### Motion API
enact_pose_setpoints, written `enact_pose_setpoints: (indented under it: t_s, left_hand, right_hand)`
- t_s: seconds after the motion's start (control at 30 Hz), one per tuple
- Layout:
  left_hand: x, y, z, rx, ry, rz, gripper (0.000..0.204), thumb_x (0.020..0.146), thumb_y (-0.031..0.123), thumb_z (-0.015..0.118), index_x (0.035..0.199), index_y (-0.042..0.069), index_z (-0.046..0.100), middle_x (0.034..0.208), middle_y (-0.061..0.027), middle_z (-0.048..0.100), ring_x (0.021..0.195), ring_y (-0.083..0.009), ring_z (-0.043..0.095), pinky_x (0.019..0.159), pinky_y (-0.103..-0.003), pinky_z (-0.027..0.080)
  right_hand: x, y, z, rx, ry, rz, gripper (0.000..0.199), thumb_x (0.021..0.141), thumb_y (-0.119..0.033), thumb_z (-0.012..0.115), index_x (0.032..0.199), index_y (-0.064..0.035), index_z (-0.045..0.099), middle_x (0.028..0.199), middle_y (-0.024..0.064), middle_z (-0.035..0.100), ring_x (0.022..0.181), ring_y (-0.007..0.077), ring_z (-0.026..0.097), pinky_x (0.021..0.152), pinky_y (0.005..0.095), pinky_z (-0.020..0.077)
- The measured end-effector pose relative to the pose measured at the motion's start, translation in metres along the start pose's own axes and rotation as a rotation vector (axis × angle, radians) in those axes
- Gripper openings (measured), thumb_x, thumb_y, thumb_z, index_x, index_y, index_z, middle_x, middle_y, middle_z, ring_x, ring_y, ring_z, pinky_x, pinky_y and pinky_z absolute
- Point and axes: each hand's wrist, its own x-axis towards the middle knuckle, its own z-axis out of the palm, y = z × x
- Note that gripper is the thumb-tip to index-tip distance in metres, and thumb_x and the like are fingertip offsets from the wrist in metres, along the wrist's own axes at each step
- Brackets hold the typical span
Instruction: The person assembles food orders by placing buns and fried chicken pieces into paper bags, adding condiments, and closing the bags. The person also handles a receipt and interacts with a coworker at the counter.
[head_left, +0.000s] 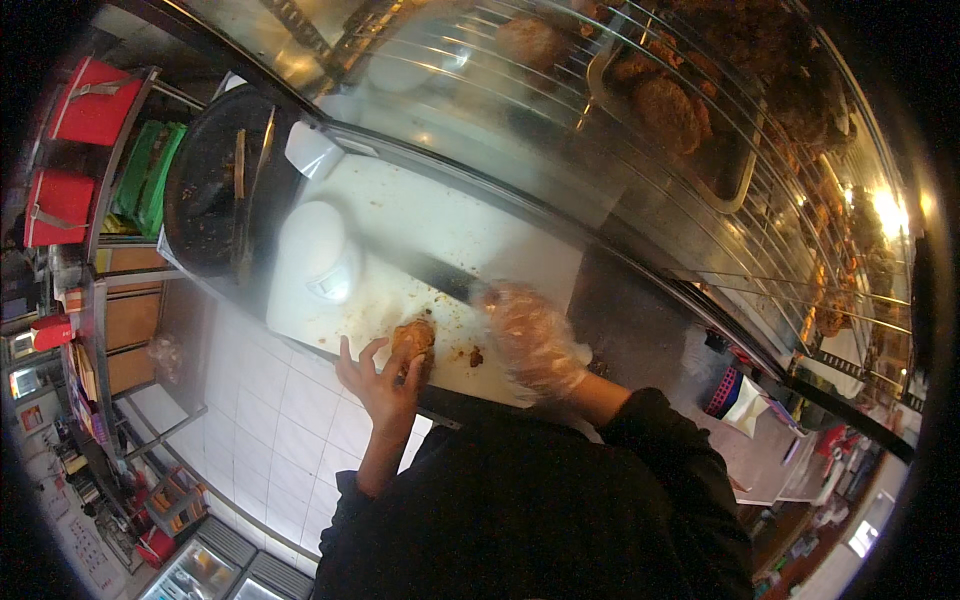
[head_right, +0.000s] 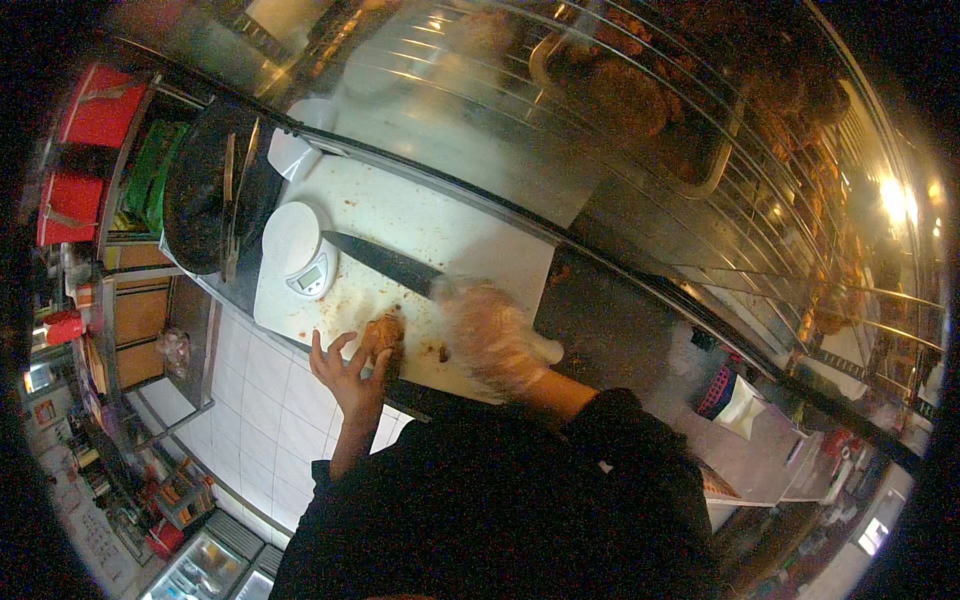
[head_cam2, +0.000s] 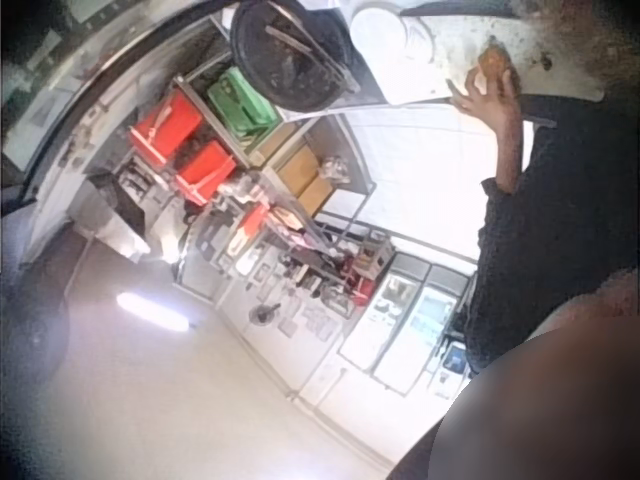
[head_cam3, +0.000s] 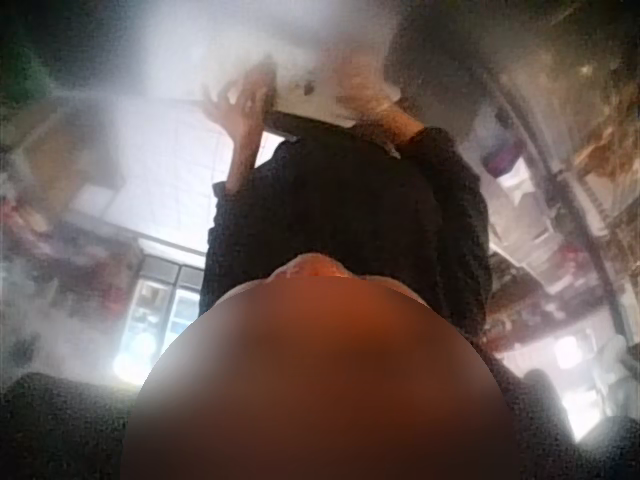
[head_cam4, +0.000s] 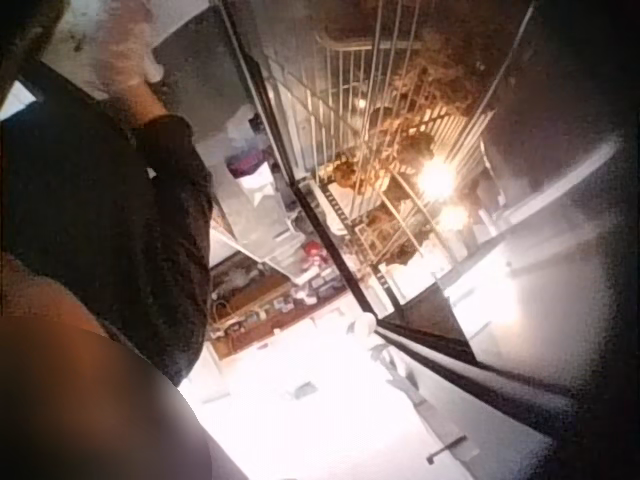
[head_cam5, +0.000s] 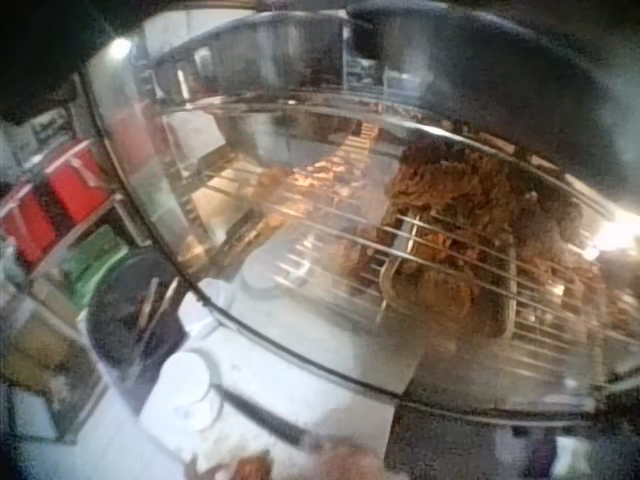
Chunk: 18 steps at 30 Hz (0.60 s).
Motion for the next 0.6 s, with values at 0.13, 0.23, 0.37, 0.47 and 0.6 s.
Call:
enact_pose_setpoints:
  t_s: [0.13, 0.23, 0.37, 0.47, 0.6]
  left_hand:
    - [0.0, -0.003, -0.001, -0.016, 0.001, 0.022, 0.026, 0.065, 0.024, 0.074, 0.09, 0.02, 0.068, 0.109, -0.0008, 0.047, 0.124, -0.0373, 0.023, 0.098, -0.057, 0.018]
    - [0.0, -0.003, -0.002, -0.009, -0.01, 0.004, 0.026, 0.064, 0.023, 0.074, 0.089, 0.021, 0.068, 0.109, -0.001, 0.047, 0.124, -0.0373, 0.024, 0.098, -0.058, 0.017]
    - [-0.001, -0.003, -0.001, -0.038, 0.001, -0.001, 0.027, 0.064, 0.023, 0.075, 0.09, 0.021, 0.068, 0.11, -0.0012, 0.046, 0.125, -0.0372, 0.023, 0.099, -0.06, 0.015]
    - [-0.001, -0.003, 0.0, -0.051, 0.006, -0.011, 0.029, 0.063, 0.022, 0.075, 0.091, 0.022, 0.067, 0.11, -0.0012, 0.046, 0.125, -0.0369, 0.023, 0.099, -0.061, 0.015]
    - [0.0, -0.003, 0.0, -0.044, -0.002, -0.017, 0.03, 0.062, 0.023, 0.076, 0.091, 0.022, 0.067, 0.109, -0.0008, 0.047, 0.125, -0.0368, 0.023, 0.099, -0.06, 0.015]
  right_hand:
    - [0.031, -0.019, 0.008, 0.241, 0.055, -0.499, 0.032, 0.078, -0.012, 0.05, 0.11, -0.0043, 0.051, 0.106, 0.0151, 0.053, 0.101, 0.0286, 0.051, 0.09, 0.0377, 0.0391]
    - [0.048, -0.001, 0.054, 0.236, -0.171, -0.448, 0.041, 0.077, -0.015, 0.053, 0.118, -0.0091, 0.049, 0.107, 0.0137, 0.053, 0.101, 0.0279, 0.051, 0.091, 0.0396, 0.038]
    - [0.056, 0.02, 0.091, 0.204, -0.128, -0.579, 0.037, 0.077, -0.017, 0.054, 0.112, -0.0071, 0.052, 0.103, 0.0156, 0.054, 0.099, 0.0293, 0.052, 0.09, 0.0402, 0.0385]
    - [0.069, 0.015, 0.077, 0.098, -0.156, -0.641, 0.032, 0.076, -0.018, 0.055, 0.105, -0.0049, 0.055, 0.1, 0.0173, 0.056, 0.097, 0.0305, 0.054, 0.089, 0.0397, 0.0395]
    - [0.077, 0.02, 0.098, 0.293, -0.204, -0.48, 0.03, 0.078, -0.021, 0.054, 0.102, -0.004, 0.056, 0.102, 0.0169, 0.056, 0.098, 0.0311, 0.053, 0.09, 0.04, 0.0389]
